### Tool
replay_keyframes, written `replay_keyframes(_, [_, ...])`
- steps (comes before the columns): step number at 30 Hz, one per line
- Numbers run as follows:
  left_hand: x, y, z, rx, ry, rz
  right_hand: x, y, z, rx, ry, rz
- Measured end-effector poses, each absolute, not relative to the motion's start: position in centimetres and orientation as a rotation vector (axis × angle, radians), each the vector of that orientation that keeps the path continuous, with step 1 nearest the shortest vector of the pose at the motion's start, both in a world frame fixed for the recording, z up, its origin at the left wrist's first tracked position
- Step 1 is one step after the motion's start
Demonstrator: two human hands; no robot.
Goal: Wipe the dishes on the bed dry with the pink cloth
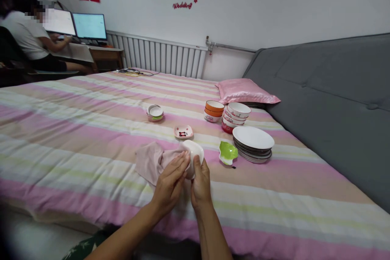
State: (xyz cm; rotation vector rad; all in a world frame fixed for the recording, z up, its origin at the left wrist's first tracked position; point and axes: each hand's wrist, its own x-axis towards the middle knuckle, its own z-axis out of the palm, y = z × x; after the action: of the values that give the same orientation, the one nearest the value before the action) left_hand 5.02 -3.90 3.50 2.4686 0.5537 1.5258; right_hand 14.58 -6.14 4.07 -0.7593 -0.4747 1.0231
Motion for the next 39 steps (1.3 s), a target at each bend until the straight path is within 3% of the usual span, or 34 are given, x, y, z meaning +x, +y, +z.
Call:
replay_keyframes(17, [4.4, -3.0, 3.9, 2.652, 0.628, 1.422, 14.2, -6.2, 4.6, -0.746, -0.492, 1.118])
replay_keyframes(21, [4.4, -2.8, 4.0, 2.285, 0.657, 1.446, 14.3, -6.2, 4.5, -0.770, -0.535, 1.124])
replay_keyframes(31, [3.4, -0.2, 6.2, 0.649, 0.849, 1.369, 14.6, -6.3, 4.0, -0.962, -0.569, 1.101])
replay_keyframes(35, [2.7, 0.5, 6.6, 0.516, 0.807, 1.403, 14.5, -6.3, 3.8, -1.031, -0.591, 1.081])
replay_keyframes(39, [3.0, -0.5, 6.2, 0.828, 0.748, 1.340, 13.9, -6.2, 3.8, -1.031, -0.675, 1.088])
